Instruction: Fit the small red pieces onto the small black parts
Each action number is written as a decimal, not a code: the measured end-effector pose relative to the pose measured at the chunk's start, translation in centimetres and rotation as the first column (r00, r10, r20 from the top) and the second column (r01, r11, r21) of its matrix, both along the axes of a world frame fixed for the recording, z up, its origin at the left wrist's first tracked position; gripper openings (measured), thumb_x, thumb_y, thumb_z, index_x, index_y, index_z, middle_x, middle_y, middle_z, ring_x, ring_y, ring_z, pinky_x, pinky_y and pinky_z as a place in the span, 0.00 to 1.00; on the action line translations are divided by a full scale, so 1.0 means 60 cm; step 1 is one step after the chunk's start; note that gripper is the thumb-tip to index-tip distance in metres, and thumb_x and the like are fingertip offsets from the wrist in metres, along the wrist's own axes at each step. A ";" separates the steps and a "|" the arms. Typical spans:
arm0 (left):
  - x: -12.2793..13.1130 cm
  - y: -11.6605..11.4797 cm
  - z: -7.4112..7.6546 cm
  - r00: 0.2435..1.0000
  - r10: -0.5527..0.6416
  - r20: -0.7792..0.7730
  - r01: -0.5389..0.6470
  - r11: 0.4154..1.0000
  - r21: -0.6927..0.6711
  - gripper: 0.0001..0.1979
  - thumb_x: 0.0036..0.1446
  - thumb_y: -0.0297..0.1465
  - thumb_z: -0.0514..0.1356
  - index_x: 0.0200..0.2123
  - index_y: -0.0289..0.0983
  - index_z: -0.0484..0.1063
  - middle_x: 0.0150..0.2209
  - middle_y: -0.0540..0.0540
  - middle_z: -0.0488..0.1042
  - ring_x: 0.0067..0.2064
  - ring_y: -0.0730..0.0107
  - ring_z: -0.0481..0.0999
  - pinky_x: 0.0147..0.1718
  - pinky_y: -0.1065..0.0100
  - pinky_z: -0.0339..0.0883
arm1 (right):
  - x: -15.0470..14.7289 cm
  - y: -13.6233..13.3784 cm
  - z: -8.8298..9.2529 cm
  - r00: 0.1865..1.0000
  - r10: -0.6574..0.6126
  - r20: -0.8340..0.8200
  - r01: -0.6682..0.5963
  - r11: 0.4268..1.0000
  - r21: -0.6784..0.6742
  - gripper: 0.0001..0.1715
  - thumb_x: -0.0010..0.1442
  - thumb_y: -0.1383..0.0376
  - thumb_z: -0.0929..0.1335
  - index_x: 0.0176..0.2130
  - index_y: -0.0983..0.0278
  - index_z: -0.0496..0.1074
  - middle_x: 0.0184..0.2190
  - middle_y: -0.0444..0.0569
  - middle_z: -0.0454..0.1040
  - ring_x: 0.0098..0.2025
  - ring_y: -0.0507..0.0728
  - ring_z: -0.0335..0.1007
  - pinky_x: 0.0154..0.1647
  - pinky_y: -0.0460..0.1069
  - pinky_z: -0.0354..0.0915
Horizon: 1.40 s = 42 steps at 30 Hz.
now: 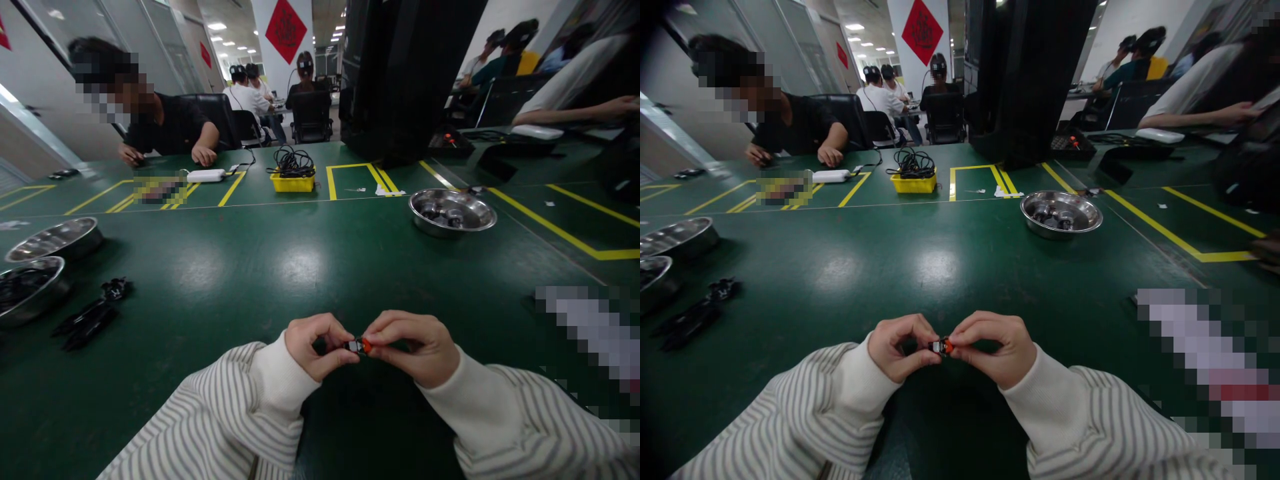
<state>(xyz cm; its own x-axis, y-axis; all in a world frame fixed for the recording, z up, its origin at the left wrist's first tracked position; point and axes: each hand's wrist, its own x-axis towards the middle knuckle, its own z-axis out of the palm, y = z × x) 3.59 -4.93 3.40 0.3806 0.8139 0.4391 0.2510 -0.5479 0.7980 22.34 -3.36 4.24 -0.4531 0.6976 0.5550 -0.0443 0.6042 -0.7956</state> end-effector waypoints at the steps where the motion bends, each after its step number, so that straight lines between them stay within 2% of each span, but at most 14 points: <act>1: 0.000 -0.002 0.002 1.000 -0.003 0.006 0.003 0.999 0.045 0.08 0.45 0.30 0.62 0.26 0.31 0.68 0.22 0.46 0.71 0.20 0.77 0.67 0.19 0.76 0.63 | 0.000 -0.002 0.001 1.000 0.002 -0.003 -0.002 1.000 -0.008 0.07 0.46 0.75 0.70 0.29 0.66 0.74 0.25 0.50 0.74 0.25 0.53 0.71 0.24 0.47 0.68; 5: -0.001 -0.016 0.016 0.999 -0.040 0.007 0.036 0.954 0.298 0.06 0.47 0.25 0.61 0.30 0.34 0.66 0.27 0.46 0.73 0.28 0.75 0.72 0.25 0.75 0.67 | 0.002 -0.015 0.007 0.999 0.028 -0.022 -0.029 0.999 -0.039 0.10 0.46 0.75 0.69 0.32 0.65 0.73 0.26 0.50 0.73 0.27 0.54 0.70 0.26 0.49 0.67; 7: -0.003 -0.024 0.022 0.999 -0.046 -0.003 0.044 0.929 0.367 0.08 0.47 0.22 0.60 0.32 0.35 0.65 0.28 0.46 0.73 0.30 0.74 0.72 0.27 0.74 0.68 | 0.005 -0.023 0.011 0.997 0.032 -0.071 -0.038 0.994 -0.098 0.11 0.46 0.75 0.68 0.33 0.64 0.71 0.26 0.49 0.73 0.27 0.54 0.69 0.26 0.49 0.67; 12: -0.006 -0.035 0.023 0.997 -0.018 0.077 -0.012 0.931 0.365 0.11 0.45 0.21 0.61 0.33 0.36 0.64 0.30 0.46 0.71 0.31 0.74 0.72 0.27 0.72 0.68 | 0.010 -0.033 0.013 0.993 -0.001 -0.115 -0.016 0.988 -0.152 0.15 0.46 0.77 0.67 0.34 0.62 0.70 0.27 0.47 0.71 0.29 0.54 0.69 0.27 0.49 0.67; 16: -0.003 -0.036 0.021 0.993 -0.030 0.116 -0.011 0.943 0.331 0.11 0.46 0.20 0.60 0.33 0.36 0.64 0.31 0.47 0.71 0.31 0.74 0.71 0.28 0.71 0.68 | 0.009 -0.034 0.013 0.993 0.013 -0.114 -0.032 0.986 -0.163 0.13 0.46 0.76 0.68 0.33 0.62 0.70 0.26 0.48 0.71 0.28 0.54 0.69 0.27 0.49 0.67; 20: 0.007 -0.041 0.021 0.980 -0.008 0.197 -0.037 0.974 0.223 0.11 0.45 0.19 0.60 0.32 0.35 0.64 0.31 0.47 0.70 0.30 0.74 0.71 0.28 0.71 0.67 | 0.003 -0.038 0.015 0.986 0.014 -0.164 -0.054 0.969 -0.240 0.09 0.47 0.74 0.68 0.31 0.63 0.70 0.26 0.48 0.71 0.28 0.53 0.68 0.26 0.48 0.66; 23: 0.018 -0.048 0.020 0.943 0.048 0.330 -0.050 0.999 -0.001 0.09 0.45 0.20 0.59 0.32 0.35 0.64 0.31 0.46 0.70 0.31 0.73 0.70 0.27 0.71 0.65 | -0.003 -0.042 0.014 0.966 0.007 -0.259 -0.111 0.915 -0.387 0.05 0.49 0.70 0.68 0.30 0.64 0.70 0.25 0.48 0.70 0.27 0.52 0.67 0.26 0.46 0.66; 25: 0.025 -0.053 0.018 0.898 0.054 0.438 0.026 0.984 -0.175 0.07 0.46 0.22 0.59 0.30 0.35 0.64 0.30 0.46 0.69 0.30 0.74 0.68 0.26 0.72 0.63 | -0.006 -0.045 0.011 0.944 0.032 -0.329 -0.194 0.859 -0.474 0.04 0.49 0.67 0.69 0.30 0.63 0.69 0.25 0.47 0.70 0.26 0.50 0.65 0.24 0.45 0.64; 28: 0.032 -0.056 0.016 0.796 0.014 0.605 0.252 0.901 -0.352 0.07 0.46 0.24 0.60 0.29 0.34 0.64 0.28 0.47 0.68 0.27 0.76 0.67 0.24 0.74 0.62 | -0.009 -0.047 0.008 0.900 0.069 -0.431 -0.331 0.752 -0.570 0.07 0.48 0.64 0.70 0.29 0.63 0.67 0.24 0.45 0.69 0.23 0.48 0.62 0.22 0.42 0.61; 30: 0.033 -0.055 0.015 0.729 -0.014 0.685 0.385 0.835 -0.393 0.08 0.45 0.25 0.61 0.29 0.34 0.63 0.28 0.47 0.68 0.26 0.77 0.67 0.23 0.75 0.61 | -0.009 -0.048 0.008 0.881 0.055 -0.470 -0.372 0.694 -0.616 0.10 0.47 0.62 0.71 0.28 0.63 0.66 0.22 0.45 0.68 0.23 0.48 0.61 0.21 0.42 0.59; 33: 0.033 -0.052 0.015 0.679 -0.044 0.732 0.482 0.780 -0.400 0.09 0.45 0.24 0.61 0.28 0.34 0.62 0.27 0.48 0.67 0.25 0.79 0.67 0.23 0.77 0.60 | -0.009 -0.049 0.009 0.874 0.026 -0.485 -0.385 0.646 -0.659 0.13 0.45 0.60 0.71 0.29 0.62 0.66 0.20 0.43 0.66 0.21 0.48 0.58 0.18 0.41 0.56; 36: 0.033 -0.050 0.017 0.676 -0.055 0.735 0.489 0.780 -0.391 0.10 0.43 0.24 0.62 0.28 0.34 0.61 0.27 0.48 0.67 0.25 0.79 0.67 0.24 0.77 0.60 | -0.009 -0.050 0.009 0.878 0.038 -0.478 -0.389 0.638 -0.664 0.13 0.45 0.59 0.71 0.31 0.60 0.67 0.18 0.41 0.64 0.19 0.48 0.57 0.17 0.41 0.54; 42: 0.037 -0.050 0.018 0.720 -0.031 0.694 0.435 0.799 -0.415 0.12 0.41 0.26 0.63 0.26 0.35 0.60 0.25 0.48 0.67 0.25 0.77 0.67 0.23 0.74 0.62 | -0.010 -0.051 0.007 0.868 0.052 -0.494 -0.409 0.639 -0.651 0.11 0.46 0.60 0.71 0.28 0.63 0.69 0.19 0.43 0.66 0.20 0.48 0.58 0.18 0.42 0.55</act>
